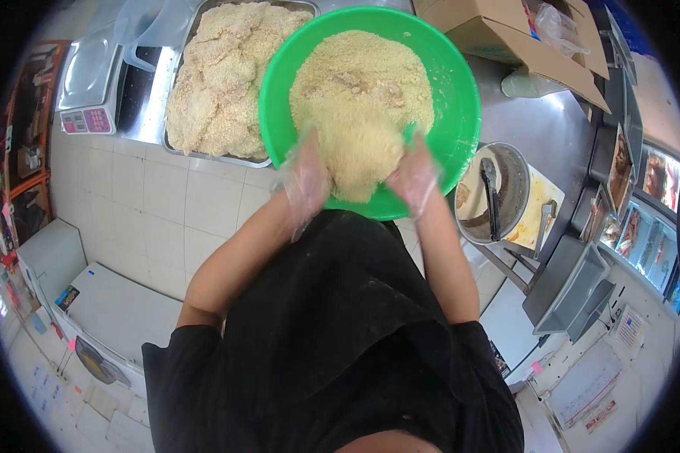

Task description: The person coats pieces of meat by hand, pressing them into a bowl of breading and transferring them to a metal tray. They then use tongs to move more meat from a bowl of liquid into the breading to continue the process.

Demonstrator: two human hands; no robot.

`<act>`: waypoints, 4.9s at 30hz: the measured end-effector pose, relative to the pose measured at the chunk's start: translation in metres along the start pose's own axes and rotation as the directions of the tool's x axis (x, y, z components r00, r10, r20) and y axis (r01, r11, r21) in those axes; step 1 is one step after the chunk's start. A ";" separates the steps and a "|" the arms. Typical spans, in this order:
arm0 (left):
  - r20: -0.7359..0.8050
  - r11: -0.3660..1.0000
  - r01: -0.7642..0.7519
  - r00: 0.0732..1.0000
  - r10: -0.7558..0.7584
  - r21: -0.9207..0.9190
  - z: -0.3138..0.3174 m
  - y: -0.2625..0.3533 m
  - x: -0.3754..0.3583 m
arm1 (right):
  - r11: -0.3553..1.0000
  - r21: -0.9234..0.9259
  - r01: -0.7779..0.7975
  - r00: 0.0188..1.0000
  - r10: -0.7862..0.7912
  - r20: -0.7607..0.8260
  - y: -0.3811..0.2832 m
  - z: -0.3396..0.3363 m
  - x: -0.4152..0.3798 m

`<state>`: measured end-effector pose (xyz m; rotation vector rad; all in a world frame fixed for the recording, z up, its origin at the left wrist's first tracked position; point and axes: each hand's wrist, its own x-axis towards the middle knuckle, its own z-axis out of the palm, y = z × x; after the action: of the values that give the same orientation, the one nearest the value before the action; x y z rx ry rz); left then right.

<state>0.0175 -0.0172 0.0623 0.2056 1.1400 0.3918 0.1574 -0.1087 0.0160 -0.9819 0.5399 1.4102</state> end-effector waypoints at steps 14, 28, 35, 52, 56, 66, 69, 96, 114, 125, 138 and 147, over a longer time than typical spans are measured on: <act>-0.056 0.886 0.083 0.996 -0.065 0.456 -0.038 -0.041 0.093 | 0.801 -0.590 -0.099 0.993 0.045 -0.106 0.001 -0.002 0.032; 0.002 0.743 -0.325 0.917 0.399 0.585 -0.049 -0.017 0.070 | -0.459 -0.886 -0.067 0.814 -0.539 0.218 -0.034 -0.020 -0.008; -0.040 0.903 -0.130 0.986 0.160 0.410 -0.037 -0.015 0.053 | -0.750 -0.634 0.189 0.932 -0.066 0.356 0.006 -0.035 0.068; -0.098 0.614 -0.220 0.892 0.441 0.758 -0.043 -0.028 0.059 | -0.725 -0.687 -0.054 0.997 0.001 -0.080 0.003 0.021 -0.013; -0.074 0.718 0.042 0.997 0.013 0.695 -0.031 -0.025 0.043 | -0.709 -0.705 -0.013 0.999 0.025 -0.044 0.040 -0.010 0.034; -0.001 0.839 -0.125 0.989 0.148 0.529 -0.033 -0.004 0.029 | -0.529 -0.843 0.093 0.884 -0.346 0.314 0.013 -0.009 0.012; 0.064 0.746 -0.228 0.968 0.242 0.626 -0.056 -0.021 0.072 | -0.603 -0.778 0.177 0.934 -0.147 0.327 0.019 0.016 0.040; -0.037 0.614 -0.311 0.873 0.486 0.725 -0.047 -0.058 0.110 | -0.078 -0.997 -0.029 0.958 -0.287 -0.006 -0.023 0.014 0.015; 0.457 0.262 -0.496 0.867 0.199 0.828 -0.036 0.008 0.059 | -0.588 -0.737 -0.333 0.733 -0.653 0.190 -0.033 -0.049 -0.013; 0.641 0.284 -0.667 0.743 0.192 0.689 -0.034 0.052 0.042 | -0.641 -0.723 -0.259 0.595 -0.696 0.403 -0.015 0.059 -0.044; 0.511 0.967 -0.255 0.833 0.213 0.012 -0.090 0.203 0.038 | 0.283 -0.837 0.467 0.851 -0.402 0.339 0.028 0.241 0.022; 0.427 0.092 -0.502 0.806 0.409 0.860 -0.097 0.245 0.080 | 0.592 -0.628 0.504 0.807 -0.583 0.097 0.095 0.214 0.134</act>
<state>-0.0907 0.2358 0.0423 1.7668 1.0672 0.1548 0.0349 0.1310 -0.0040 -1.6219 -0.2064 0.9553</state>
